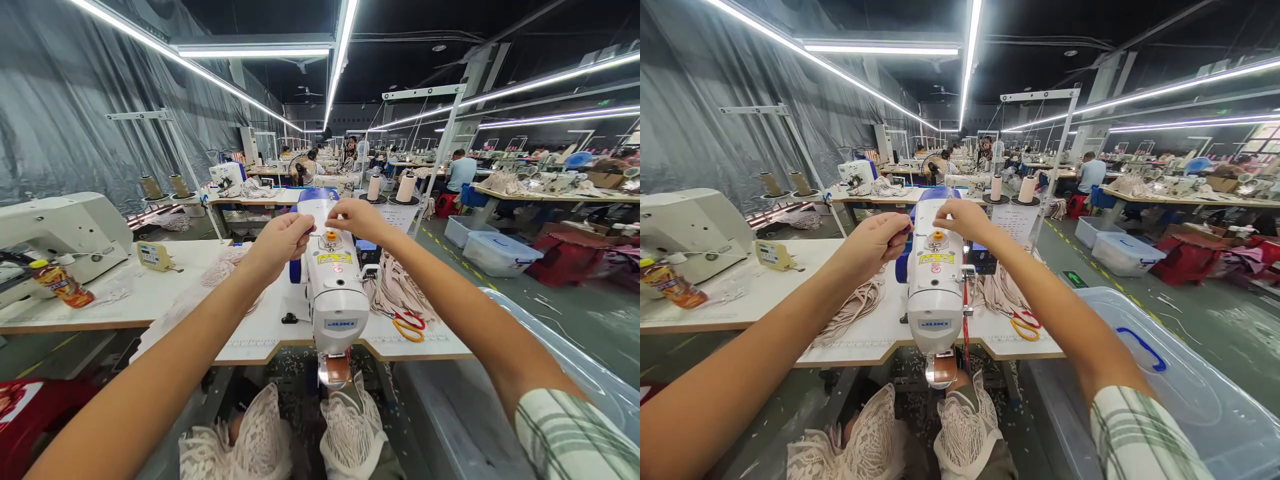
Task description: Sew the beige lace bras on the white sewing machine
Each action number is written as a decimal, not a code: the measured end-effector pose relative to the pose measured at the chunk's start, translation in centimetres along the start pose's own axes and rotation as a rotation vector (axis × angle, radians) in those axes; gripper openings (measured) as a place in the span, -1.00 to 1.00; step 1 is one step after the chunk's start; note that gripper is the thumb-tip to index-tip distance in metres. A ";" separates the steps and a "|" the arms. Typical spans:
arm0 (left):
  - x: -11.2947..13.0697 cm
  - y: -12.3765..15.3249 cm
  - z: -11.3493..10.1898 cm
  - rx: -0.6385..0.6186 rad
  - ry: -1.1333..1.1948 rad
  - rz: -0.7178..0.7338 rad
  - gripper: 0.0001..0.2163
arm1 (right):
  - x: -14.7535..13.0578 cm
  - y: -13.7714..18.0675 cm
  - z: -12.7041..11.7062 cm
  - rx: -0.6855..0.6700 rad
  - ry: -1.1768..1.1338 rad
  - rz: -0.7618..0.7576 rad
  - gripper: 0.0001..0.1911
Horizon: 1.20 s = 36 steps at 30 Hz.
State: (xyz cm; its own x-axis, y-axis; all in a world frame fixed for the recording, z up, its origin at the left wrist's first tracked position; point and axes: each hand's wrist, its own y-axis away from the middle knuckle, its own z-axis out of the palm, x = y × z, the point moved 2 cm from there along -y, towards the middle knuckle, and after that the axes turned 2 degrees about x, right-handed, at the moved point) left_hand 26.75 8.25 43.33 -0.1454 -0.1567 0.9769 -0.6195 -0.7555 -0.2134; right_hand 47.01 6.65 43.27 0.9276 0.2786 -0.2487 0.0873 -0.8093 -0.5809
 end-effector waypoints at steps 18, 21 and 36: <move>1.4 -0.6 1.7 -0.018 -0.001 0.121 -0.72 | -1.0 -0.3 -0.7 -0.154 -0.032 -0.191 -0.82; 1.1 -0.8 1.6 0.015 -0.090 0.112 -0.75 | -0.8 -0.5 -0.6 -0.204 -0.021 -0.189 -0.83; -0.5 -2.4 1.3 0.056 -0.217 -0.006 -0.79 | -0.5 -0.5 -0.3 -0.193 0.056 -0.205 -0.82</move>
State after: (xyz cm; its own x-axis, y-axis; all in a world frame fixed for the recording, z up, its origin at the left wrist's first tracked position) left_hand 29.27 9.29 43.33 0.0314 -0.2809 0.9592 -0.5751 -0.7900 -0.2125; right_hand 46.58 6.76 43.88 0.9017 0.4217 -0.0948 0.3376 -0.8241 -0.4549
